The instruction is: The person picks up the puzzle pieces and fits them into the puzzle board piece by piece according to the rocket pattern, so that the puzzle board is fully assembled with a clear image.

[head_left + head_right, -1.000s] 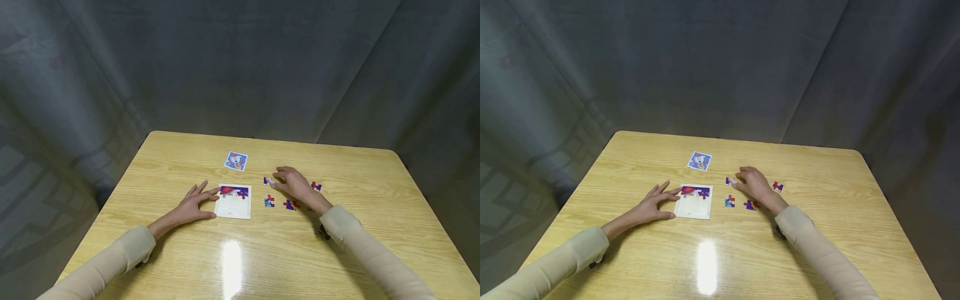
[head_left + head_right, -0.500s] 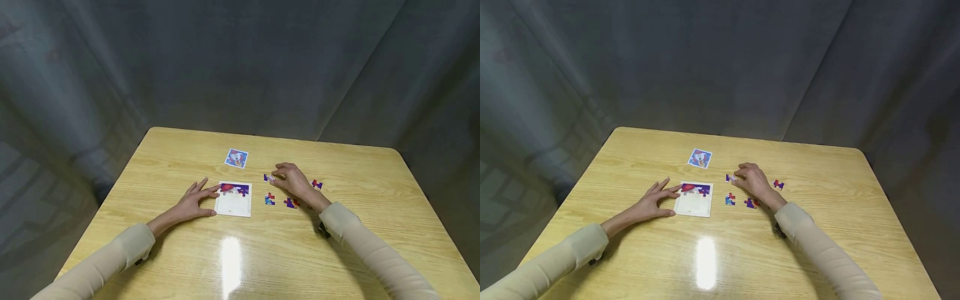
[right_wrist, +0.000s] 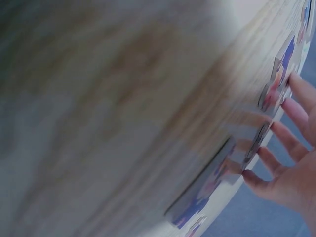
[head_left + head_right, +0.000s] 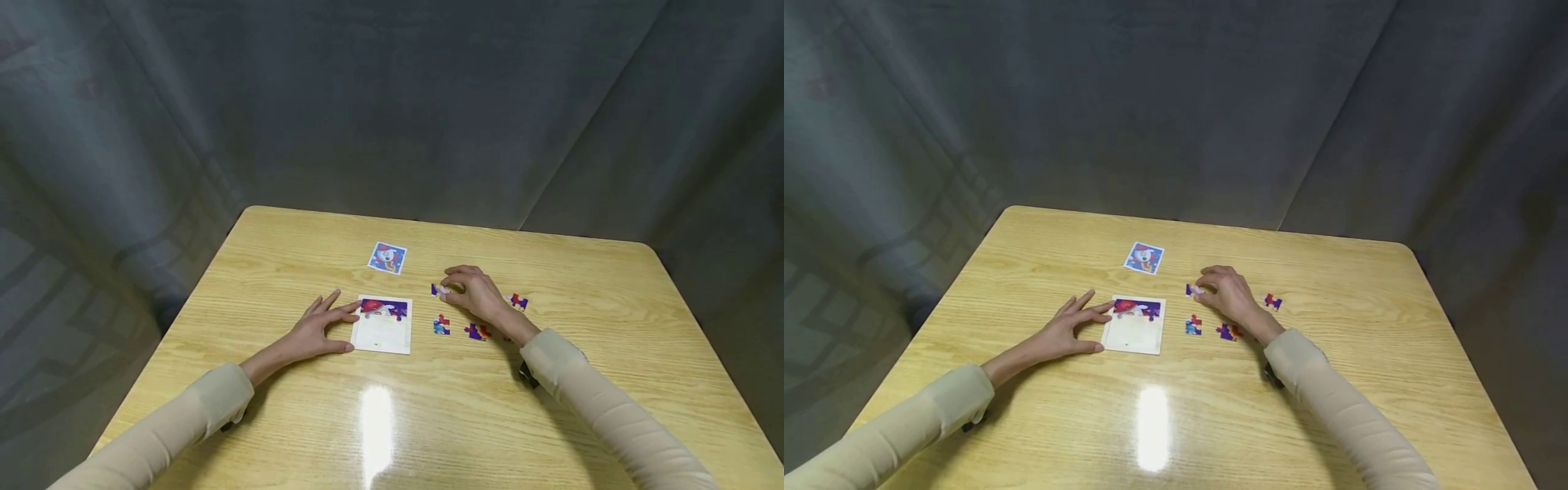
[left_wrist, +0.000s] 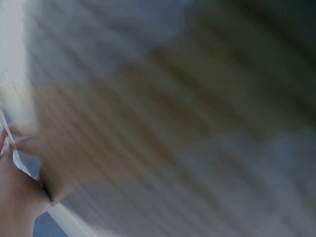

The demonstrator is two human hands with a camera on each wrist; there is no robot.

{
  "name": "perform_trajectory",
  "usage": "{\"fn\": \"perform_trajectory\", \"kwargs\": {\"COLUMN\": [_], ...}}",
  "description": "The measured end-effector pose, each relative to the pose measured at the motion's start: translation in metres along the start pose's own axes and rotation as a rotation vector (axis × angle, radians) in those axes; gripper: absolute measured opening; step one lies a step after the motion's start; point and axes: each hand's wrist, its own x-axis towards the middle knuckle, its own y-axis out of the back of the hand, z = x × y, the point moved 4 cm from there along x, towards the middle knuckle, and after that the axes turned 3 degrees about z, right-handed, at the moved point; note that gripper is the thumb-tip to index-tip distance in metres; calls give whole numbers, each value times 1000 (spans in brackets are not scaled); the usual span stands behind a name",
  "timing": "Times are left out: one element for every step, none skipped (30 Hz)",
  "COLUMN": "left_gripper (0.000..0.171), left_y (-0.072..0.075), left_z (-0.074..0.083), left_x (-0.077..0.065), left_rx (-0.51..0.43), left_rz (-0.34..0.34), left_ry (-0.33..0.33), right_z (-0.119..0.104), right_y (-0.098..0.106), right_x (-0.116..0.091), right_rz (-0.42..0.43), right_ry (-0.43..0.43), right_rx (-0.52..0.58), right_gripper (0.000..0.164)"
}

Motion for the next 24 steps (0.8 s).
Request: {"fn": "perform_trajectory", "kwargs": {"left_gripper": [51,51,51,50,50,50,49,49,49,49,49,49,49,48,48,48,48,48,47,47,47,47,47,47], "left_y": [0,1,1,1,1,1,1,0,0,0,0,-1,-1,-1,-1,-1,0,0,0,1,1,1,2,2], "left_z": [0,0,0,0,1,1,1,1,1,1,2,2,3,3,3,4,4,4,4,4,4,4,3,3], "left_x": [0,0,0,0,0,-1,-1,-1,-1,-1,-1,-2,-2,-2,-2,-2,-2,-2,-2,-1,-1,-1,-1,-1], "left_rx": [0,1,1,2,1,1,1,0,-2,-4,-6,-7,-10,-11,-11,-10,-8,-6,-3,0,1,-1,-4,-7], "left_rz": [2,4,5,5,7,8,9,11,11,12,11,10,9,8,7,5,4,5,5,5,4,4,4,5], "left_ry": [-2,-4,-5,-5,-6,-6,-7,-7,-7,-8,-8,-8,-9,-9,-8,-6,-4,-3,-2,-1,1,2,1,1], "right_z": [0,-1,-1,-1,-2,-2,-3,-4,-5,-6,-7,-8,-9,-10,-11,-11,-12,-13,-13,-15,-16,-18,-21,-23], "right_y": [0,0,-1,-1,-2,-2,-3,-3,-4,-4,-5,-6,-6,-6,-6,-6,-6,-6,-6,-5,-5,-5,-5,-6], "right_x": [1,1,2,3,3,4,4,5,5,5,5,6,6,6,6,5,5,5,4,3,2,2,1,1], "right_rz": [-1,-2,-3,-4,-3,-3,-3,-1,0,2,4,6,9,13,18,25,33,42,53,63,73,81,86,90], "right_ry": [-1,-2,-5,-6,-7,-5,-4,3,13,28,45,62,78,90,98,105,106,104,103,102,105,110,114,120], "right_rx": [3,8,12,13,14,11,6,-4,-19,-39,-60,-81,-102,-119,-130,-139,-137,-131,-123,-109,-95,-80,-67,-57], "right_gripper": [27,26,25,24,24,23,23,22,22,22,22,22,22,22,22,22,23,24,25,26,27,28,29,29]}}
